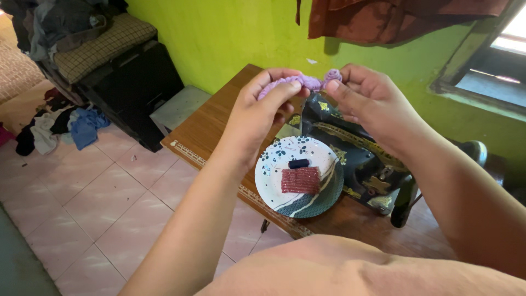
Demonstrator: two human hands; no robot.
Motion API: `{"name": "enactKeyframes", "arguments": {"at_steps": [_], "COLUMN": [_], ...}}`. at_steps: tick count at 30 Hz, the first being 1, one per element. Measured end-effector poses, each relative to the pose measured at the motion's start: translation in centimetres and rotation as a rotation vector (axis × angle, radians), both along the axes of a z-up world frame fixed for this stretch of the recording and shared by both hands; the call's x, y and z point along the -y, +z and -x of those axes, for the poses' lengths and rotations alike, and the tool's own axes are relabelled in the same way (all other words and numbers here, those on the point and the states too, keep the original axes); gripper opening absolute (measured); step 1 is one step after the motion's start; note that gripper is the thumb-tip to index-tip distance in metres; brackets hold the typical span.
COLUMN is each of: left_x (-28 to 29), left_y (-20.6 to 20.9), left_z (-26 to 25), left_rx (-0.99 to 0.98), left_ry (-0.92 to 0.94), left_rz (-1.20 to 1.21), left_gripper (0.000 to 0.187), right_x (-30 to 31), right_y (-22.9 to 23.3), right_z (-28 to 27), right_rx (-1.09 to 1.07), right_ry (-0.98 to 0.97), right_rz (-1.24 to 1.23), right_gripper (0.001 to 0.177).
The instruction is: The person handles sewing supplies on a table, including a purple thread-like item and a small transparent bag containing needles and buttons. They open the bag, remove a needle, and then handle a small spool of thread, winding it by hand. The items are placed on a plate next to a sewing machine.
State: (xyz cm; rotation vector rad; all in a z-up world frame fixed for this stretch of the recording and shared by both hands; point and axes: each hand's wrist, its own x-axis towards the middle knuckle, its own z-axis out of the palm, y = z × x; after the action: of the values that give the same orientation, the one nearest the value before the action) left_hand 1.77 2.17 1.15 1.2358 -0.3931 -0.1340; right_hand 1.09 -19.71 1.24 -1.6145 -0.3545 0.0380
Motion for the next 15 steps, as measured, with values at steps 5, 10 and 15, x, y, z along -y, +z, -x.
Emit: {"name": "enactKeyframes", "arguments": {"at_steps": [5,10,15], "left_x": [0.3,1.1,1.4], "left_y": [-0.5,-1.5,-1.2], "left_z": [-0.2,-0.8,-0.5], "left_rx": [0.107,0.326,0.136], "left_ry": [0.019,0.114,-0.130], "left_rz": [-0.099,-0.324,-0.129], "left_gripper": [0.025,0.026,0.028], "right_x": [0.1,-0.6,-1.1], "right_y": [-0.1,0.3,0.6], "right_z": [0.0,0.7,1.0], "right_rx": [-0.160,-0.023,-0.007], "right_ry": [0.100,-0.045,-0.049], "right_rz": [-0.349,-0.277,-0.230], "right_gripper": [0.012,0.007,0.008]}}
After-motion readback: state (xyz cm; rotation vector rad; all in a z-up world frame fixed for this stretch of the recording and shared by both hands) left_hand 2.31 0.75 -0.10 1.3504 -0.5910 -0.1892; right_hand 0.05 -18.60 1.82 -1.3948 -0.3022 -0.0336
